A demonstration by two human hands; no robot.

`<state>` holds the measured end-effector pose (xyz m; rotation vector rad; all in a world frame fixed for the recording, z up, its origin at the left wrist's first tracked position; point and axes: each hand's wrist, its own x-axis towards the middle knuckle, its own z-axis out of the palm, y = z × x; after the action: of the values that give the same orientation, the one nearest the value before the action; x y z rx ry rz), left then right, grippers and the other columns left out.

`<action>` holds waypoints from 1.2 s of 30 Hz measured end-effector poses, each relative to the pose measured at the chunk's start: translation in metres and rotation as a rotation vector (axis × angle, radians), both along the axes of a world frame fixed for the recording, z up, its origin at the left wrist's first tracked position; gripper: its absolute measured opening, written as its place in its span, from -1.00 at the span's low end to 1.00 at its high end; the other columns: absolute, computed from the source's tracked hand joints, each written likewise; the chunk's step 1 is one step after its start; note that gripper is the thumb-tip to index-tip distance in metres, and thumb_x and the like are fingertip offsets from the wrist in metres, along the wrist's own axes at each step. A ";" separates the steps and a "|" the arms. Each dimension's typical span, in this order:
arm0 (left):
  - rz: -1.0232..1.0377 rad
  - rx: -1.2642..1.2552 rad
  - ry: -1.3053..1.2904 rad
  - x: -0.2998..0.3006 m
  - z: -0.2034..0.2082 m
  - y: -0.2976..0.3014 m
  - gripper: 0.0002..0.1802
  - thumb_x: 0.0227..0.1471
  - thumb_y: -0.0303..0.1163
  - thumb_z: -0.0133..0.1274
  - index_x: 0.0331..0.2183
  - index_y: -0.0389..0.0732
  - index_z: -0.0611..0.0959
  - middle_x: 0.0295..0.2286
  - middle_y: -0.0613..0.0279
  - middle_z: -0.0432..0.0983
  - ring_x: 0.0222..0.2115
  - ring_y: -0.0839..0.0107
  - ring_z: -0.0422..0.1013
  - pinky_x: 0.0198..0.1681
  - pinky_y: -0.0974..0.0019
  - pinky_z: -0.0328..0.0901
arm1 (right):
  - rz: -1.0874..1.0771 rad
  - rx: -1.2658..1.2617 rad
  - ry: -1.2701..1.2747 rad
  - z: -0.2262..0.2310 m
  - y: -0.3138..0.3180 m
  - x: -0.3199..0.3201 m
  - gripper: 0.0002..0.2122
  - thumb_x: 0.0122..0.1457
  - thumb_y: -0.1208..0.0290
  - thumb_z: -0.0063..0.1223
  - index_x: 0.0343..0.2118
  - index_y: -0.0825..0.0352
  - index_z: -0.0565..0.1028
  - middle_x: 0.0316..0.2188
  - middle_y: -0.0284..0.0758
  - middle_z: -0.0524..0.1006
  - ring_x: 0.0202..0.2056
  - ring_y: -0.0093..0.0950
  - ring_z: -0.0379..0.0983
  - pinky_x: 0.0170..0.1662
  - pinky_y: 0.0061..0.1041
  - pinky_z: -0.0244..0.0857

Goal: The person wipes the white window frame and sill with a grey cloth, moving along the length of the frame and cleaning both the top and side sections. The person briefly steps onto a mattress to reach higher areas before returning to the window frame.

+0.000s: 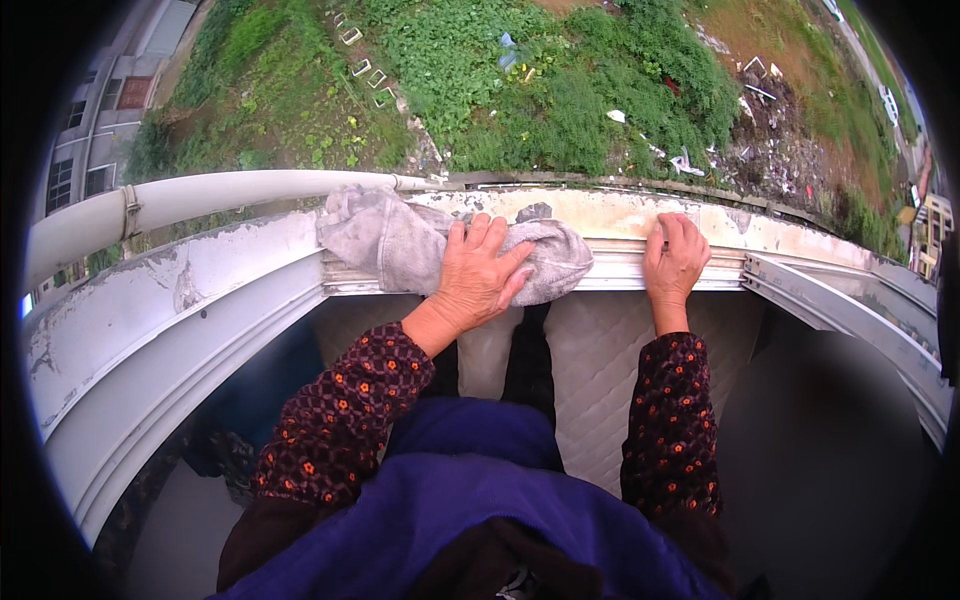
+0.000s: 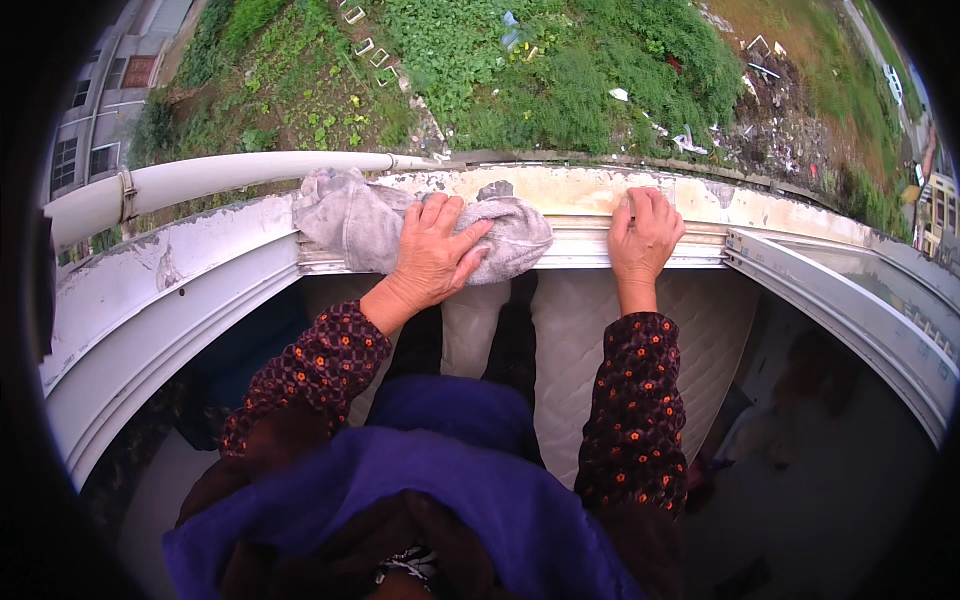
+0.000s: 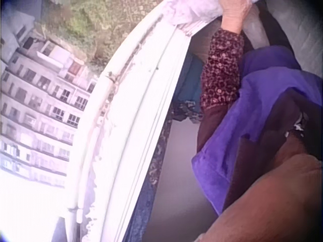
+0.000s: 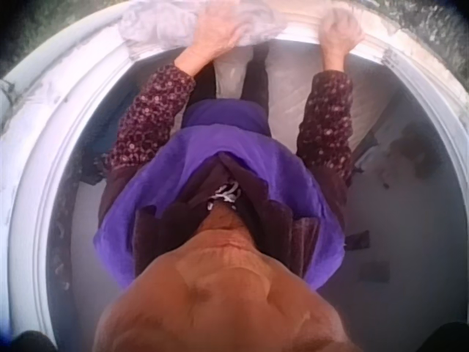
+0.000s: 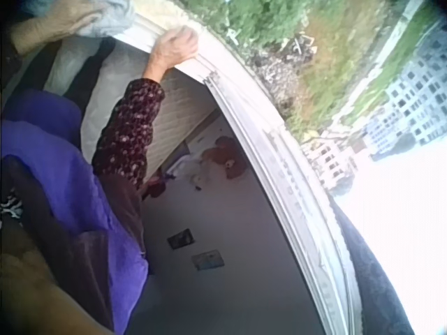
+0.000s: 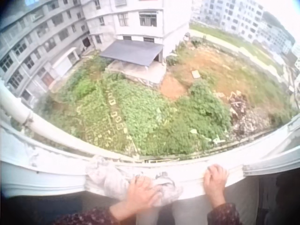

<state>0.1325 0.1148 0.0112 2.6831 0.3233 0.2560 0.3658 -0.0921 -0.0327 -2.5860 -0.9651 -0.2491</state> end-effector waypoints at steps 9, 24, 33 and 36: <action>0.150 0.251 0.229 -0.096 0.018 0.061 -0.59 -0.05 -0.21 0.20 -0.10 -0.04 0.69 0.00 -0.12 0.37 0.11 -0.11 0.21 0.07 -0.08 0.09 | -0.020 -0.009 0.003 -0.001 -0.005 -0.003 -0.80 0.09 0.38 0.09 -0.19 0.19 0.55 -0.13 -0.32 0.54 -0.06 -0.25 0.41 0.08 -0.21 0.15; 0.008 -0.097 0.061 -0.046 0.034 0.031 -0.65 -0.29 -0.50 0.30 -0.33 -0.23 0.59 -0.26 0.09 0.48 -0.21 0.04 0.40 -0.14 0.07 0.30 | -0.005 0.054 0.038 0.003 0.003 -0.007 -0.78 0.03 0.39 0.12 -0.22 0.24 0.54 -0.12 -0.30 0.52 -0.07 -0.24 0.39 0.13 -0.17 0.12; -0.034 -0.021 -0.011 0.043 0.005 -0.037 -0.55 -0.08 -0.19 0.28 -0.15 -0.21 0.65 -0.08 0.01 0.40 -0.02 -0.01 0.30 0.05 -0.05 0.17 | 0.012 0.028 0.047 0.002 0.004 -0.006 -0.77 0.04 0.38 0.13 -0.20 0.21 0.54 -0.12 -0.33 0.52 -0.08 -0.24 0.38 0.12 -0.18 0.11; -0.051 -0.008 0.001 0.011 0.000 -0.017 -0.52 -0.07 -0.15 0.28 -0.11 -0.19 0.65 -0.01 -0.02 0.37 0.04 -0.05 0.27 0.09 -0.07 0.15 | 0.004 0.031 0.032 -0.003 0.000 -0.003 -0.77 0.05 0.37 0.12 -0.19 0.20 0.55 -0.12 -0.34 0.52 -0.07 -0.25 0.39 0.12 -0.18 0.11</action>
<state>0.1439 0.0980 0.0117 2.6799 0.2552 0.2376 0.3629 -0.0925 -0.0359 -2.5516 -0.9473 -0.2195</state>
